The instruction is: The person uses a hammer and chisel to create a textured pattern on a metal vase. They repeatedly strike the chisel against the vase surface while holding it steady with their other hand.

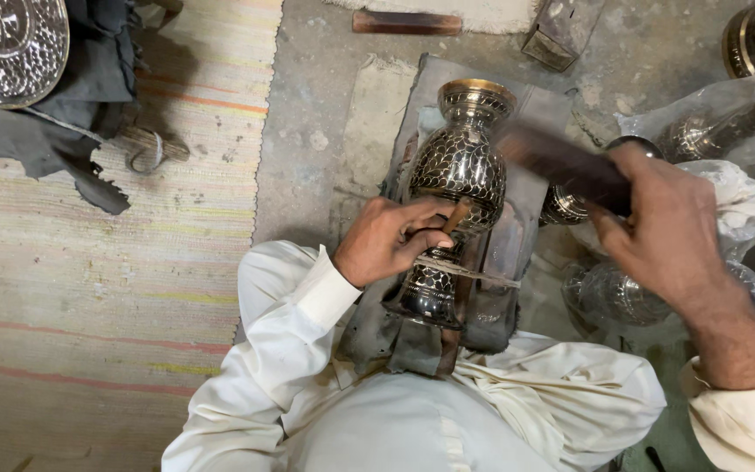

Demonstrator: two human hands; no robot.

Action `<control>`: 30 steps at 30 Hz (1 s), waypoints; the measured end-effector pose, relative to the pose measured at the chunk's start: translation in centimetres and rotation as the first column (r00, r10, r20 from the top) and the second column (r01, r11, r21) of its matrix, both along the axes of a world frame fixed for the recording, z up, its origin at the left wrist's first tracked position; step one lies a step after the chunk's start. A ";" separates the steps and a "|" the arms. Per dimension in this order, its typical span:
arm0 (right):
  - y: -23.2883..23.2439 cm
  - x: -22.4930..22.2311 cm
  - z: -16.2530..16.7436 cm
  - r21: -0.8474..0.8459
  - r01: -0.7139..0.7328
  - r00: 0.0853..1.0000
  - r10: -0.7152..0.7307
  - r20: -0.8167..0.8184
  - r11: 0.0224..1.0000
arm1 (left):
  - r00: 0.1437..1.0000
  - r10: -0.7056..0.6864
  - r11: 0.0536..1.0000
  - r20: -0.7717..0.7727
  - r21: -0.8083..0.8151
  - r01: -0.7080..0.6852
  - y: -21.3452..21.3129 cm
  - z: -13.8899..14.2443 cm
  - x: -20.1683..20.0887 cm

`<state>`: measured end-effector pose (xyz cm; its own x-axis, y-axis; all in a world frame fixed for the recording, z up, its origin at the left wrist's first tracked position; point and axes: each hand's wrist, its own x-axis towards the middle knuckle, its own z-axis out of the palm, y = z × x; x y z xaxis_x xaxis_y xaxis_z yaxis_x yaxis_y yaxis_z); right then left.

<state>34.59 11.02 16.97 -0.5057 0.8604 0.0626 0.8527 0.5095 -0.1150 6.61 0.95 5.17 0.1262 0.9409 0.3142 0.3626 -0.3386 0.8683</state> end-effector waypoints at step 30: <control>1.1 -1.9 2.0 0.132 -0.313 0.866 0.225 0.446 0.941 | 0.989 0.048 0.999 0.142 0.012 -0.051 -0.4 -2.0 0.2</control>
<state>32.71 12.11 18.99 -0.7313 0.6797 -0.0562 0.6242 0.7003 0.3463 6.84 0.59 3.20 0.0327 0.9396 0.3407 0.2531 -0.3375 0.9066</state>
